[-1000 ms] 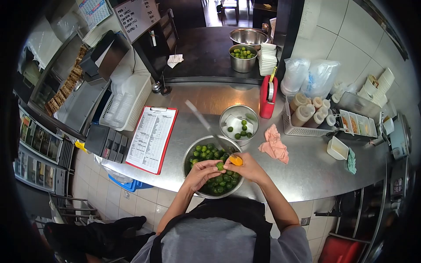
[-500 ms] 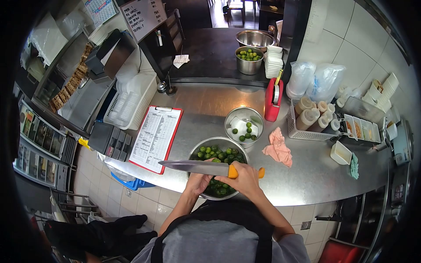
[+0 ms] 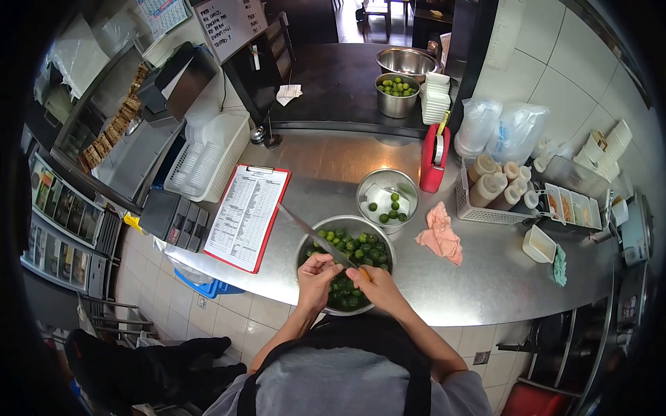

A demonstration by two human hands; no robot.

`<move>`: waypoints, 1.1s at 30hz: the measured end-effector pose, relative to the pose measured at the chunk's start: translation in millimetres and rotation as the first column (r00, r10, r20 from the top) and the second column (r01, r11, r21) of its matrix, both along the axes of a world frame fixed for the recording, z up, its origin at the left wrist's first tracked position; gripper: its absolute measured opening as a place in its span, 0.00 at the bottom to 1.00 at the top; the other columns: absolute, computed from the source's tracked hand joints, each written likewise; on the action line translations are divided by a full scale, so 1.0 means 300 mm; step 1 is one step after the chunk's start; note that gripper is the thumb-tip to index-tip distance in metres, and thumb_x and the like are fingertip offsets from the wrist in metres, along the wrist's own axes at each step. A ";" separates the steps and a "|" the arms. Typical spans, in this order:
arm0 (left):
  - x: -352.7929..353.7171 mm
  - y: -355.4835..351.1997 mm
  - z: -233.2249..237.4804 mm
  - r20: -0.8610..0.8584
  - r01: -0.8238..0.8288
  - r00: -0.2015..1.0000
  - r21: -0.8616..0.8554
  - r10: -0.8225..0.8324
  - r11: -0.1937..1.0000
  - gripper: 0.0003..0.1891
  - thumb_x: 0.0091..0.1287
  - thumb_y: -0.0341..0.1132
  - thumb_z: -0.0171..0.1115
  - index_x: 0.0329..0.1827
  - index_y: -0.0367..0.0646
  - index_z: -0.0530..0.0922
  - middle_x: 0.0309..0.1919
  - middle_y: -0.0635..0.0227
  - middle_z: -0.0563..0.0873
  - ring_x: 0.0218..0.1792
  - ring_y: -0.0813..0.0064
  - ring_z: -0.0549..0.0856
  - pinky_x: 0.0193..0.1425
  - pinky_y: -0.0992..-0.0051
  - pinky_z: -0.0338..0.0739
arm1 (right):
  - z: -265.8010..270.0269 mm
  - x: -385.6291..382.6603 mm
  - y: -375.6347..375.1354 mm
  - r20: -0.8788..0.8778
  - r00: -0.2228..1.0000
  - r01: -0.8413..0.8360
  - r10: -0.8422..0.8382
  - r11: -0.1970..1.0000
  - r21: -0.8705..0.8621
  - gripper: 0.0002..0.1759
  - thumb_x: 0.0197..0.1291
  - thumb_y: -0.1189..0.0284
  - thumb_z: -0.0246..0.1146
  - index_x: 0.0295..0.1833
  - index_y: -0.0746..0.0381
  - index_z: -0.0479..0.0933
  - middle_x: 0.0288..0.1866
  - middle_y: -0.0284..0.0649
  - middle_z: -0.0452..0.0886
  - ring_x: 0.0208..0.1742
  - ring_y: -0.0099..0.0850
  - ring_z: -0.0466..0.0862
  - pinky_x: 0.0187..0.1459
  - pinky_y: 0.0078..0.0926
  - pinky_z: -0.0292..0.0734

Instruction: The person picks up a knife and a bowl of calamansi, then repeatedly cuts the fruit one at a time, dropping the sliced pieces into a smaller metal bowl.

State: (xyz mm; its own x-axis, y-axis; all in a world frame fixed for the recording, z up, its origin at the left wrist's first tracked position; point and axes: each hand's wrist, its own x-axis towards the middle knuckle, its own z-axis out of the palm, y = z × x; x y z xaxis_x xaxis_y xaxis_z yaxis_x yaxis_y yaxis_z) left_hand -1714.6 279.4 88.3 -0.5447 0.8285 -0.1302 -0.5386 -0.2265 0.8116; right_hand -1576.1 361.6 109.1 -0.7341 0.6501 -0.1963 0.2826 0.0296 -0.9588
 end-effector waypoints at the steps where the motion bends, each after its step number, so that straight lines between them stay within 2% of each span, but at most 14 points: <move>1: 0.007 0.004 0.003 -0.010 -0.024 1.000 0.009 0.024 1.000 0.12 0.54 0.15 0.62 0.40 0.35 0.78 0.41 0.61 0.83 0.42 0.77 0.82 0.50 0.77 0.77 | 0.009 0.004 0.005 -0.053 0.998 -0.040 0.031 0.985 -0.167 0.31 0.61 0.45 0.52 0.27 0.65 0.71 0.15 0.35 0.68 0.17 0.26 0.67 0.22 0.23 0.62; 2: 0.018 0.009 0.028 -0.020 -0.048 0.999 0.019 0.049 0.999 0.12 0.54 0.14 0.62 0.40 0.35 0.78 0.41 0.61 0.83 0.42 0.77 0.82 0.51 0.78 0.77 | 0.024 0.004 0.006 -0.110 0.992 -0.087 0.054 0.941 -0.326 0.31 0.63 0.45 0.50 0.27 0.65 0.71 0.14 0.32 0.66 0.16 0.22 0.65 0.21 0.20 0.60; 5: 0.031 0.017 0.048 -0.026 -0.098 0.995 0.049 0.099 0.994 0.12 0.54 0.13 0.61 0.40 0.35 0.78 0.42 0.60 0.83 0.42 0.77 0.83 0.51 0.78 0.77 | 0.054 -0.005 0.001 -0.172 0.984 -0.117 0.037 0.869 -0.481 0.32 0.66 0.45 0.43 0.27 0.63 0.71 0.15 0.27 0.63 0.17 0.17 0.62 0.20 0.14 0.55; 8: 0.029 0.015 0.035 -0.026 -0.099 0.995 0.047 0.100 0.994 0.12 0.55 0.14 0.61 0.41 0.35 0.77 0.42 0.59 0.83 0.42 0.76 0.83 0.51 0.77 0.77 | 0.050 -0.007 0.008 -0.201 0.979 -0.145 0.031 0.799 -0.584 0.35 0.67 0.44 0.39 0.28 0.65 0.71 0.14 0.29 0.63 0.17 0.17 0.62 0.21 0.15 0.56; 11: 0.018 0.014 0.053 0.056 -0.036 0.998 0.021 0.035 0.999 0.11 0.58 0.18 0.60 0.44 0.35 0.76 0.43 0.59 0.83 0.43 0.76 0.83 0.50 0.77 0.78 | 0.063 0.003 0.033 -0.166 0.983 -0.160 0.081 0.828 -0.538 0.33 0.65 0.44 0.45 0.27 0.64 0.72 0.16 0.30 0.67 0.18 0.20 0.66 0.22 0.17 0.60; 13: 0.003 0.011 0.052 0.146 0.022 0.989 0.016 -0.024 1.000 0.12 0.61 0.21 0.59 0.48 0.35 0.75 0.44 0.59 0.82 0.43 0.75 0.83 0.49 0.77 0.79 | 0.062 0.007 0.039 -0.094 0.993 -0.093 0.075 0.975 -0.204 0.31 0.63 0.45 0.50 0.26 0.64 0.73 0.16 0.34 0.70 0.19 0.22 0.69 0.23 0.22 0.63; 14: -0.012 0.011 0.037 0.193 0.050 0.980 0.022 -0.053 0.999 0.13 0.62 0.23 0.58 0.50 0.35 0.74 0.44 0.60 0.82 0.44 0.75 0.83 0.48 0.77 0.79 | 0.063 0.009 0.041 -0.060 0.996 -0.062 0.061 0.998 -0.021 0.30 0.61 0.45 0.52 0.25 0.64 0.73 0.16 0.35 0.71 0.19 0.23 0.71 0.23 0.24 0.65; 16: -0.031 0.005 0.024 0.266 0.099 0.959 0.016 -0.099 0.995 0.15 0.63 0.25 0.58 0.53 0.35 0.73 0.44 0.60 0.82 0.44 0.74 0.82 0.47 0.78 0.79 | 0.078 0.013 0.046 0.055 0.998 -0.012 -0.001 0.974 0.228 0.30 0.54 0.44 0.58 0.25 0.64 0.73 0.15 0.40 0.71 0.18 0.32 0.73 0.23 0.30 0.66; 18: -0.043 0.007 0.029 0.318 0.140 0.939 -0.002 -0.133 0.990 0.17 0.64 0.27 0.57 0.56 0.36 0.71 0.44 0.62 0.82 0.45 0.75 0.82 0.46 0.79 0.79 | 0.100 0.014 0.055 0.148 0.985 0.013 -0.094 0.882 0.471 0.31 0.47 0.42 0.65 0.24 0.63 0.73 0.15 0.46 0.71 0.18 0.41 0.76 0.24 0.37 0.68; 21: -0.047 0.006 0.024 0.234 0.189 0.955 -0.015 -0.180 0.982 0.20 0.62 0.27 0.60 0.58 0.35 0.70 0.43 0.66 0.81 0.43 0.78 0.81 0.44 0.81 0.79 | 0.118 0.008 0.067 0.184 0.980 -0.045 -0.076 0.814 0.579 0.33 0.40 0.40 0.67 0.24 0.63 0.73 0.16 0.46 0.74 0.20 0.46 0.77 0.24 0.38 0.68; 23: -0.053 0.003 0.016 0.218 0.235 0.949 0.002 -0.229 0.972 0.21 0.60 0.28 0.62 0.57 0.36 0.70 0.44 0.68 0.80 0.40 0.81 0.81 0.41 0.83 0.78 | 0.119 -0.001 0.068 0.182 0.980 -0.047 -0.076 0.807 0.589 0.33 0.39 0.40 0.67 0.24 0.63 0.72 0.16 0.46 0.74 0.20 0.45 0.77 0.24 0.38 0.69; 33: -0.045 -0.005 0.019 0.158 0.152 0.978 -0.085 -0.137 0.985 0.17 0.60 0.25 0.61 0.52 0.36 0.72 0.45 0.65 0.79 0.46 0.76 0.80 0.50 0.78 0.76 | 0.093 -0.007 0.066 0.191 0.979 -0.069 -0.068 0.774 0.629 0.35 0.40 0.38 0.66 0.23 0.65 0.72 0.16 0.47 0.75 0.20 0.46 0.78 0.25 0.38 0.70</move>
